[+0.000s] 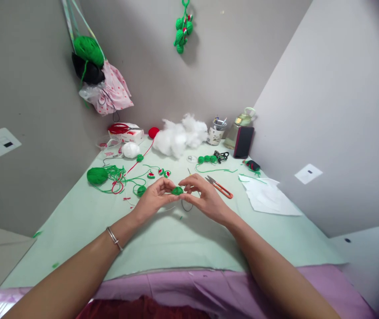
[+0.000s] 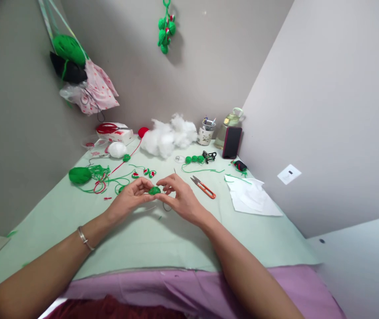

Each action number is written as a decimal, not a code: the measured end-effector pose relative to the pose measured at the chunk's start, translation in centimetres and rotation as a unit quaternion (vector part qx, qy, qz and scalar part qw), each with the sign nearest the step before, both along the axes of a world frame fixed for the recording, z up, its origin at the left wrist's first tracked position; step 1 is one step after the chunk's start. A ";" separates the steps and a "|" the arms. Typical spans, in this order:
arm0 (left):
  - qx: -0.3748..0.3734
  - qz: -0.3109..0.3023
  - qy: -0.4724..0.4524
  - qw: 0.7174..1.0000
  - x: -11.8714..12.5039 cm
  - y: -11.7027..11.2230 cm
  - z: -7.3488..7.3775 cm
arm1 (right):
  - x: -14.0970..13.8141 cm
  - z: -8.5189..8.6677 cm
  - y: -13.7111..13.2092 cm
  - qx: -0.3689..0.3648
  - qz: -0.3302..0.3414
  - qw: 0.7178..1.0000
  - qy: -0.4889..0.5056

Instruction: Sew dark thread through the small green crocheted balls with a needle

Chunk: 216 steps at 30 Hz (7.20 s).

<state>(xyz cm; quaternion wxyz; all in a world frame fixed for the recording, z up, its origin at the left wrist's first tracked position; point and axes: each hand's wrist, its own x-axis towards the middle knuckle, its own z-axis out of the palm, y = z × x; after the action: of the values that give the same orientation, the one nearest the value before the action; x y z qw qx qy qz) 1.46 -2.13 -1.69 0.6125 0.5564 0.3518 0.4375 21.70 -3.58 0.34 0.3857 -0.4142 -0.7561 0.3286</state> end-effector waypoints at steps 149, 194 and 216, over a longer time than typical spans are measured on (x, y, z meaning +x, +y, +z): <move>0.044 0.070 -0.047 0.995 -0.6 0.7 -0.1 | -2.7 0.1 -1.5 -0.121 -0.075 0.987 0.076; 0.221 0.051 0.167 0.960 0.2 0.0 -1.5 | -1.2 0.4 0.1 -0.133 -0.071 0.973 0.173; 0.158 -0.018 0.181 0.971 0.3 -0.4 -1.5 | 10.2 2.5 4.4 -0.067 -0.234 0.830 0.502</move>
<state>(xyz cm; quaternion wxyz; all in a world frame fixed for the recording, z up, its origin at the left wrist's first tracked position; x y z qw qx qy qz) 1.76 -2.53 -3.14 0.4508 0.7222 0.3732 0.3687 31.93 0.77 2.87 0.7485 -0.3818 -0.3151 0.4413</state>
